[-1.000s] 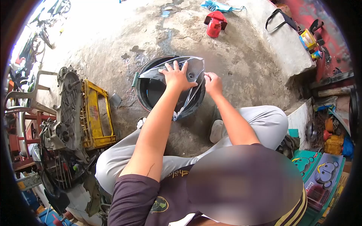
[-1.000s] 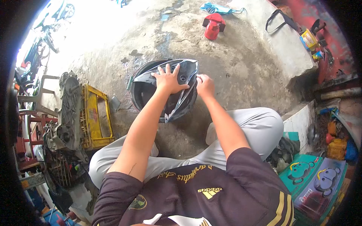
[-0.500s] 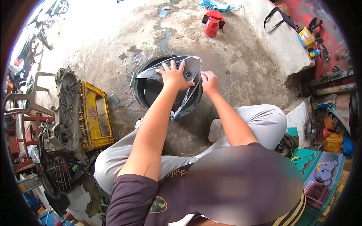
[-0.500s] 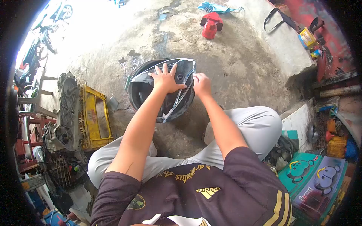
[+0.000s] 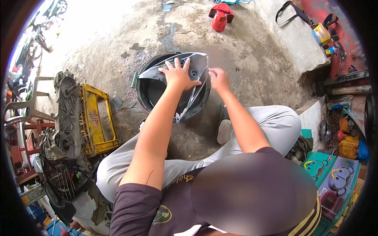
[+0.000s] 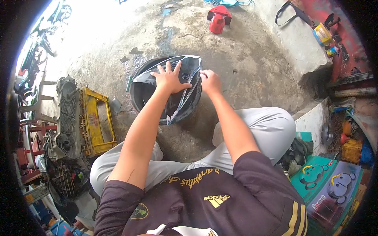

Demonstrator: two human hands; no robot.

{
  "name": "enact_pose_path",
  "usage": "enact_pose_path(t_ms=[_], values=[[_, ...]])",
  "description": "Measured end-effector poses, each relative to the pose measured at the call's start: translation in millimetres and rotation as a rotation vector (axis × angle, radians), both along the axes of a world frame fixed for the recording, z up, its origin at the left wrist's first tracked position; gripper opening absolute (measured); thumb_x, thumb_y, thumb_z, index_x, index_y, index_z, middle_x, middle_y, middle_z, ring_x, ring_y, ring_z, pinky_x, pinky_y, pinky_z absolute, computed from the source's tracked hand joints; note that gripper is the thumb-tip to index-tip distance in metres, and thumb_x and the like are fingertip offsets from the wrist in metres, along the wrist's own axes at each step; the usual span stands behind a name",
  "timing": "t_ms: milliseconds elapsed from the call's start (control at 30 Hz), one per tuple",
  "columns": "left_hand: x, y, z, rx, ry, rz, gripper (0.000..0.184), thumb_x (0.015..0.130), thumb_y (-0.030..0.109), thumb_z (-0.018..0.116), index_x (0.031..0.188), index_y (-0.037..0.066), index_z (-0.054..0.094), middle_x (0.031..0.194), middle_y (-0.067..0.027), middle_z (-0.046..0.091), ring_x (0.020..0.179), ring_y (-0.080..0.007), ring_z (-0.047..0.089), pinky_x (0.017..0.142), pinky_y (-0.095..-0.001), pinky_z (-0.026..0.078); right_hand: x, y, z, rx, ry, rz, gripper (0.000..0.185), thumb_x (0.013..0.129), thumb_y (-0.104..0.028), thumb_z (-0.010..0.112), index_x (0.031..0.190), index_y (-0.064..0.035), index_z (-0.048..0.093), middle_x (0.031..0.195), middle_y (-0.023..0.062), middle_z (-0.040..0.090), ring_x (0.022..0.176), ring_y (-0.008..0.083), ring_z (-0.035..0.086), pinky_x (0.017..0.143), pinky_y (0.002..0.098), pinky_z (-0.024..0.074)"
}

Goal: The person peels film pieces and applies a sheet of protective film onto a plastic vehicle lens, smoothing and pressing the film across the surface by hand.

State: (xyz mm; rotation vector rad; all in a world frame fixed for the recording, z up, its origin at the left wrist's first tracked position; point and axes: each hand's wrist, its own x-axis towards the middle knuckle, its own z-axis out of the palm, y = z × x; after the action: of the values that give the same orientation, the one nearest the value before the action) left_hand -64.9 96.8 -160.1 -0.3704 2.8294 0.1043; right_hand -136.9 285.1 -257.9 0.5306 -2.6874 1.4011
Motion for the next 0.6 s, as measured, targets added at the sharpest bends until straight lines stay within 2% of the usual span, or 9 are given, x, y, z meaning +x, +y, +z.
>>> enact_pose_path(t_ms=[100,267,333,400,500,600], values=[[-2.3,0.3,-0.7,-0.013,-0.004,-0.003,0.118,0.072,0.085,0.070,0.167,0.031,0.026,0.171,-0.0177,0.026,0.153,-0.0521,0.026,0.114,-0.0762,0.026,15.1,0.7,-2.7,-0.024,-0.004,-0.032,0.017,0.092,-0.012,0.069,0.103,-0.0020,0.078,0.095,0.0188,0.073,0.089,0.0384,0.072,0.079,0.0426,0.0561],[-3.0,-0.1,-0.6,-0.015,-0.044,0.000,0.122,0.071,0.089,0.067,0.168,0.031,0.021,0.172,-0.0188,0.024,0.155,-0.0514,0.024,0.115,-0.0747,0.027,-13.2,5.5,-20.0,-0.011,0.008,-0.003,0.019,0.091,-0.014,0.069,0.103,-0.0021,0.078,0.097,0.0188,0.075,0.091,0.0368,0.073,0.082,0.0430,0.0562],[-2.9,0.3,0.4,-0.009,-0.039,0.007,0.123,0.071,0.087,0.070,0.168,0.030,0.021,0.172,-0.0190,0.024,0.155,-0.0513,0.024,0.115,-0.0751,0.026,-5.7,6.5,-13.7,-0.025,-0.186,0.001,0.020,0.090,-0.015,0.069,0.103,-0.0027,0.078,0.099,0.0191,0.076,0.090,0.0365,0.073,0.082,0.0425,0.0563],[-5.0,-0.7,3.5,-0.001,-0.035,0.009,0.124,0.070,0.087,0.071,0.168,0.031,0.022,0.172,-0.0191,0.024,0.155,-0.0514,0.024,0.115,-0.0753,0.026,4.1,6.6,-5.3,0.027,-0.123,-0.030,0.020,0.090,-0.015,0.070,0.103,-0.0034,0.079,0.097,0.0200,0.075,0.090,0.0371,0.073,0.082,0.0416,0.0564],[-2.1,-0.2,1.2,0.017,-0.035,0.021,0.124,0.068,0.086,0.072,0.168,0.031,0.022,0.171,-0.0191,0.025,0.155,-0.0517,0.024,0.115,-0.0755,0.026,-4.2,6.3,-13.2,-0.028,-0.014,0.017,0.019,0.089,-0.013,0.070,0.101,-0.0014,0.078,0.096,0.0227,0.075,0.091,0.0376,0.074,0.081,0.0420,0.0565],[-1.3,-0.7,-1.1,0.019,-0.022,0.021,0.124,0.068,0.086,0.073,0.168,0.031,0.023,0.171,-0.0190,0.026,0.154,-0.0518,0.025,0.115,-0.0756,0.025,-21.0,-1.1,-2.4,0.012,-0.062,0.001,0.018,0.090,-0.013,0.069,0.101,-0.0009,0.078,0.098,0.0231,0.075,0.092,0.0378,0.074,0.081,0.0428,0.0566]])
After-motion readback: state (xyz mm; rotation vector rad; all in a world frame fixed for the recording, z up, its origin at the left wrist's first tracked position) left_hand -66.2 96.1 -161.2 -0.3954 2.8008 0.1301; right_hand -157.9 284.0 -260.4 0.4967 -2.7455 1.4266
